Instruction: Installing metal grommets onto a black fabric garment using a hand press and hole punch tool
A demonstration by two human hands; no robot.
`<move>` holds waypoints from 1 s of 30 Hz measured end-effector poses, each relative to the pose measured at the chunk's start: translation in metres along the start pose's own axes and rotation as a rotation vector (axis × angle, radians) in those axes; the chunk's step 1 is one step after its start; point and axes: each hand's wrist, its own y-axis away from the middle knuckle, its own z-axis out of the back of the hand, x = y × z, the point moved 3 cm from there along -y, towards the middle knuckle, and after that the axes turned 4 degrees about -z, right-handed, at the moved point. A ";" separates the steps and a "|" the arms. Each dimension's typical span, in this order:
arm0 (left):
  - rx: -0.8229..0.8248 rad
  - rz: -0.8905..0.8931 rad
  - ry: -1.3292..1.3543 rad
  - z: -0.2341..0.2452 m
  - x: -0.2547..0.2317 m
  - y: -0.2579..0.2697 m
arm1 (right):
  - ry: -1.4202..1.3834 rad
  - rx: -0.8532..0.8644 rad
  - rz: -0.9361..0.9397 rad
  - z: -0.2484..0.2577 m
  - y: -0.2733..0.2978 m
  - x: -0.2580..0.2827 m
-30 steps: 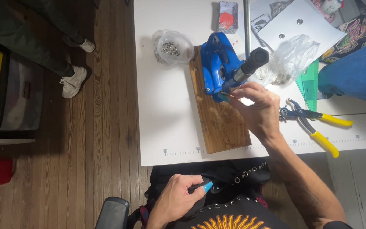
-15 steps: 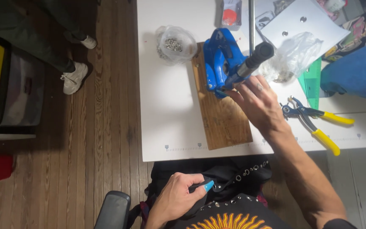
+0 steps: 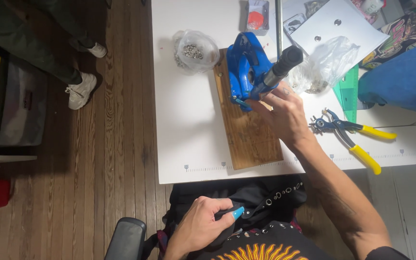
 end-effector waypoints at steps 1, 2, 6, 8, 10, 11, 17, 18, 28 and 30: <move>0.017 -0.022 0.021 0.000 -0.002 0.000 | -0.031 0.031 -0.084 0.001 0.001 -0.002; 0.033 -0.043 0.043 0.001 -0.004 -0.001 | -0.061 0.061 -0.167 0.001 0.002 -0.004; 0.084 -0.103 0.183 0.020 -0.034 -0.003 | -0.067 -0.056 -0.175 0.043 0.021 0.030; 0.098 -0.081 0.237 0.027 -0.042 -0.009 | -0.340 0.080 -0.212 0.056 0.038 0.044; 0.122 -0.113 0.246 0.030 -0.050 -0.014 | -0.614 0.403 -0.274 0.059 0.045 0.063; 0.148 -0.149 0.252 0.031 -0.055 -0.016 | -0.885 0.724 -0.329 0.058 0.054 0.077; 0.141 -0.271 0.446 0.017 -0.037 -0.030 | -1.026 0.394 -0.620 0.060 0.100 0.062; 0.142 -0.275 0.441 0.021 -0.049 -0.027 | -1.025 0.388 -0.617 0.059 0.107 0.057; 0.108 -0.427 0.366 0.021 -0.041 -0.023 | -1.058 0.080 -0.749 0.115 0.117 0.038; 0.076 -0.449 0.367 0.028 -0.053 -0.009 | -1.067 -0.004 -0.798 0.128 0.116 0.035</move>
